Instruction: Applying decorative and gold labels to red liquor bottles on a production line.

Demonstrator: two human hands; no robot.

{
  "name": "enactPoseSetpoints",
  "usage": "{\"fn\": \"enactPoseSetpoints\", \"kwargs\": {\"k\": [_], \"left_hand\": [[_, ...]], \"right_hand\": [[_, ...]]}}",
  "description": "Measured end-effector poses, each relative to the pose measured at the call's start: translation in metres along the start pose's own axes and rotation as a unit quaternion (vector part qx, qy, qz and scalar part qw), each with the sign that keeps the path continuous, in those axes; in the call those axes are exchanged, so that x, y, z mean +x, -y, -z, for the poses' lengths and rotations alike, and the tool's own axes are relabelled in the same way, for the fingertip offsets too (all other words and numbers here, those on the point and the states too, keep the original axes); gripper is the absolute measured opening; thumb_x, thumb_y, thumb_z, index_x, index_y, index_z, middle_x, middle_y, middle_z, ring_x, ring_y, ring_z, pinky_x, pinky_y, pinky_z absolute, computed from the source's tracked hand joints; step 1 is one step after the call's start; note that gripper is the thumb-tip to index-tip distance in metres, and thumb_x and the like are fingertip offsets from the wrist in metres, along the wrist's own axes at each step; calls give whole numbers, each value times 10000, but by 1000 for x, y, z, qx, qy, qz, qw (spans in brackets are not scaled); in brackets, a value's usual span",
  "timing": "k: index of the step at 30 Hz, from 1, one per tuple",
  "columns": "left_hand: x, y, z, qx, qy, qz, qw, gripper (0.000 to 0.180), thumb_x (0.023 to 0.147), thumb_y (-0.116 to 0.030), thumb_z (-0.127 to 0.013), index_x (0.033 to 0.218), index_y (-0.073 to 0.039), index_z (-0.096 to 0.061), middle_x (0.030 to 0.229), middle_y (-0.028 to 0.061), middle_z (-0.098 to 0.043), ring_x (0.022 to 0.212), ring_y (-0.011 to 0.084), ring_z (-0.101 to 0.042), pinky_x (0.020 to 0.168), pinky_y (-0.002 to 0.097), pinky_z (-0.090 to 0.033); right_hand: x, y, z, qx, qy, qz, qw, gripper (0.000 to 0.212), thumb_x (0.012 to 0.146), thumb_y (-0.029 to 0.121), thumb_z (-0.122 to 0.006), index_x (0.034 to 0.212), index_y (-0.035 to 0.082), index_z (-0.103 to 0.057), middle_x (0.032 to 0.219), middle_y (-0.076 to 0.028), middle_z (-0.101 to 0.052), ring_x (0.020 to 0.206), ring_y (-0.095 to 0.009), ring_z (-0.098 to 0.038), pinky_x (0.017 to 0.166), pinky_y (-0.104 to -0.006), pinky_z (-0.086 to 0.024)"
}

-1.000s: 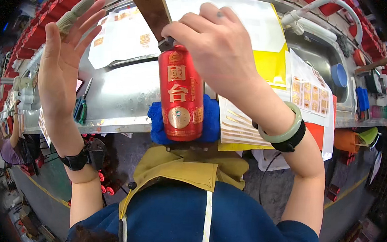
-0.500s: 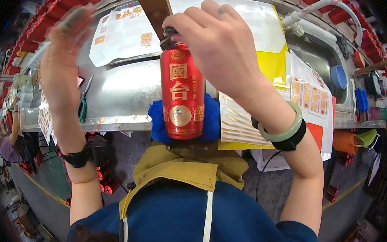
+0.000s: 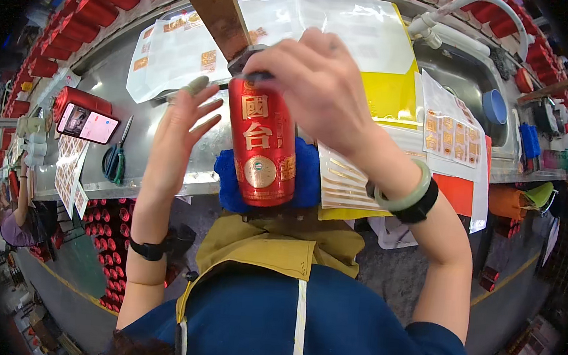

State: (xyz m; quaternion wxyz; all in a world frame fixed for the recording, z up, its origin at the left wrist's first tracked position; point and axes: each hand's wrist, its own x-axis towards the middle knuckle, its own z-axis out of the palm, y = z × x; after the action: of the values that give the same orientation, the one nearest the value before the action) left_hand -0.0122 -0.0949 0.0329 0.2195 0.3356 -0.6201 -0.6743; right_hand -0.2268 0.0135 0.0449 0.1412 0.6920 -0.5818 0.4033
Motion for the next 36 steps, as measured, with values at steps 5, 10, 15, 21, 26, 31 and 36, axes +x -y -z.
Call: {"fn": "enactPoseSetpoints", "kwargs": {"k": [5,10,15,21,26,31,36], "left_hand": [[-9,11,-24,-94,81,56,991,737,1107,-553,-354,1546,37,-389,1502,192,-522,1400,261,-489,1173,428,-377],[-13,15,-29,-98,66,28,993,709,1115,-547,-328,1532,19,-417,1508,169,-517,1393,234,-486,1165,420,-370],[-15,13,-26,-125,63,19,990,708,1117,-547,-314,1542,12,-404,1518,160,-505,1398,247,-483,1169,421,-366],[-8,22,-10,-120,133,66,982,661,1095,-607,-322,1310,-33,-568,1464,163,-562,1372,247,-516,1155,428,-376],[-11,17,-13,-109,64,40,991,791,1095,-623,-257,1510,24,-445,1478,168,-559,1403,255,-498,1161,440,-378],[1,25,1,-120,89,42,988,790,1090,-632,-270,1519,10,-438,1473,162,-564,1392,264,-507,1149,440,-398],[10,15,-6,-105,46,41,993,748,1106,-567,-332,1455,70,-507,1357,172,-629,1264,219,-583,1087,379,-437]], "right_hand": [[-60,12,-1,42,16,112,993,284,784,56,-708,1023,198,-763,1047,70,-743,758,-155,-567,809,-329,-475],[-54,37,9,144,52,-45,987,289,788,72,-744,1073,116,-737,978,-5,-736,778,-229,-613,766,-358,-483],[-11,-11,15,-149,-13,40,988,173,845,92,-699,995,162,-749,936,24,-734,768,-204,-578,757,-367,-445],[-4,45,-14,2,124,47,991,192,799,180,-693,987,142,-684,789,-1,-584,774,-201,-581,744,-379,-463],[45,-18,-3,-203,50,85,974,163,821,189,-679,983,179,-697,942,9,-701,865,-216,-607,776,-386,-458],[-26,37,0,29,116,187,975,183,813,205,-693,992,227,-726,948,57,-652,817,-192,-556,759,-336,-463],[-2,-2,-15,-35,11,50,998,215,788,88,-743,997,134,-721,950,5,-701,856,-203,-642,722,-367,-464]]}}
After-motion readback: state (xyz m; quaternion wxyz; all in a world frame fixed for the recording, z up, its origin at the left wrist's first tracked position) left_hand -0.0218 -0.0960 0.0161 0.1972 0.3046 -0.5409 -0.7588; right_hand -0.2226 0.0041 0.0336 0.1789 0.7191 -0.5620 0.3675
